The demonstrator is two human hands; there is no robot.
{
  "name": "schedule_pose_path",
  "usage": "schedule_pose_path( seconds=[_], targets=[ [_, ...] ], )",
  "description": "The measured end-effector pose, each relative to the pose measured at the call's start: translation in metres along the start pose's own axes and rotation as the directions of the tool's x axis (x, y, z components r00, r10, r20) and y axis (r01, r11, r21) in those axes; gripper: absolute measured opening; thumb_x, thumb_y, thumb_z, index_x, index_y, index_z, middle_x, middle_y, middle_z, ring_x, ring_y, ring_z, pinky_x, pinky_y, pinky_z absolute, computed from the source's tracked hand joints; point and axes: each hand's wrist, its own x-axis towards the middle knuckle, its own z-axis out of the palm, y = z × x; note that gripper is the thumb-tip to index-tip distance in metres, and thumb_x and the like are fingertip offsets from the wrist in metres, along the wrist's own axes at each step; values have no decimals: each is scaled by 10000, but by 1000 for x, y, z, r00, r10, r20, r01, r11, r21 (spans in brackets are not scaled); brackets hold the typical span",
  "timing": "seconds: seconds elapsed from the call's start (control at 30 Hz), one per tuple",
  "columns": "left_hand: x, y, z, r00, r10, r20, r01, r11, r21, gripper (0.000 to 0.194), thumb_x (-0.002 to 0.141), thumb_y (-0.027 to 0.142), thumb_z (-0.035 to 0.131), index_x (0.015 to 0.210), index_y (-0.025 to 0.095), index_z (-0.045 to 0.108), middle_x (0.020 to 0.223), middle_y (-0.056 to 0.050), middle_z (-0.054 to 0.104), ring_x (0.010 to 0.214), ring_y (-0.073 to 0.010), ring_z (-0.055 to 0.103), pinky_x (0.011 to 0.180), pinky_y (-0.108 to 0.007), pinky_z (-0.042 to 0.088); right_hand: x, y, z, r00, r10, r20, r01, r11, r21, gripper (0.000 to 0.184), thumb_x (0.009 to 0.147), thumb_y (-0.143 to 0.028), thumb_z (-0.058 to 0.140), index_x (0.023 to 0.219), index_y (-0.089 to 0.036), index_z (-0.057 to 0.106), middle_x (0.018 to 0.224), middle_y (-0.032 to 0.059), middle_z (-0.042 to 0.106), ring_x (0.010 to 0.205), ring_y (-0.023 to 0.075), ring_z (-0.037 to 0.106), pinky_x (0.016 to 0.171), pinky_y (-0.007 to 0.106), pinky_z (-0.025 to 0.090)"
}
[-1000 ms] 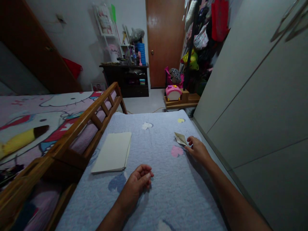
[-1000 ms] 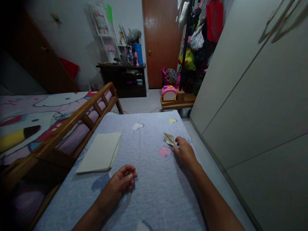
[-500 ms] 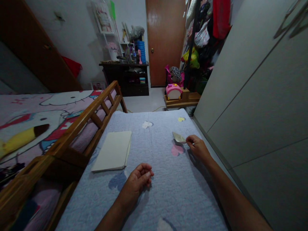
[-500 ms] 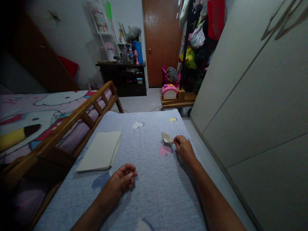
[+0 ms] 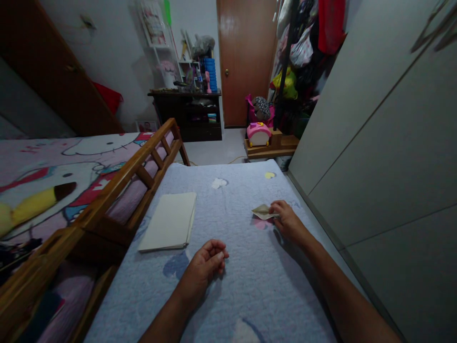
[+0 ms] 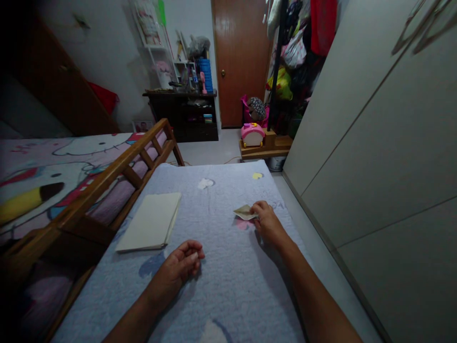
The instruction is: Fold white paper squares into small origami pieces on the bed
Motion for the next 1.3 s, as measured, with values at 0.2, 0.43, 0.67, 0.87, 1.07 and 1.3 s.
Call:
schedule_pose_path(
  seconds=[0.2,0.43,0.67,0.87,1.07,1.3],
  targets=[
    [0,5,4,1000,13,-9,-13,1000,8,440,658,392,841,941,171,587,821,-11,646,599,-79,530,549,-200,412,2,-7,15,999,-1,40,6,991,-131,330,776,-31,590,1021,-218,708,1167,91,586,1052,238,524,924,378,439],
    [-2,3,4,997,74,8,-75,994,81,372,732,379,763,987,184,574,857,-19,626,612,-86,529,563,-209,427,4,-22,10,998,-65,25,67,995,-67,170,892,-140,573,838,-193,726,967,81,644,919,216,568,814,329,460],
    [-9,-6,7,811,581,65,-484,605,632,509,834,204,639,1310,312,495,1367,-84,409,918,-140,586,724,-275,527,-21,-68,27,945,-302,129,292,952,94,189,846,-77,603,904,-211,722,1022,78,648,956,207,592,840,335,482],
    [-5,-7,6,781,570,257,-486,295,822,236,884,146,554,1067,251,660,1339,-90,456,941,-170,629,836,-336,559,-35,-79,46,950,-293,107,279,952,128,223,811,-61,649,958,-217,712,1167,102,605,1085,236,568,923,406,481],
    [0,-9,8,751,601,275,-482,214,850,276,887,115,529,1122,227,620,1161,-72,562,923,-171,653,851,-314,558,-37,-81,56,955,-287,79,278,955,109,156,793,-103,714,887,-226,734,1206,111,584,1119,260,543,950,463,468],
    [0,-7,11,757,601,255,-430,166,887,137,922,151,497,928,209,622,1137,-75,545,919,-182,637,830,-326,538,-40,-84,59,972,-222,73,216,973,84,164,807,-72,677,876,-205,742,1228,126,579,1151,269,516,974,478,462]
  ],
)
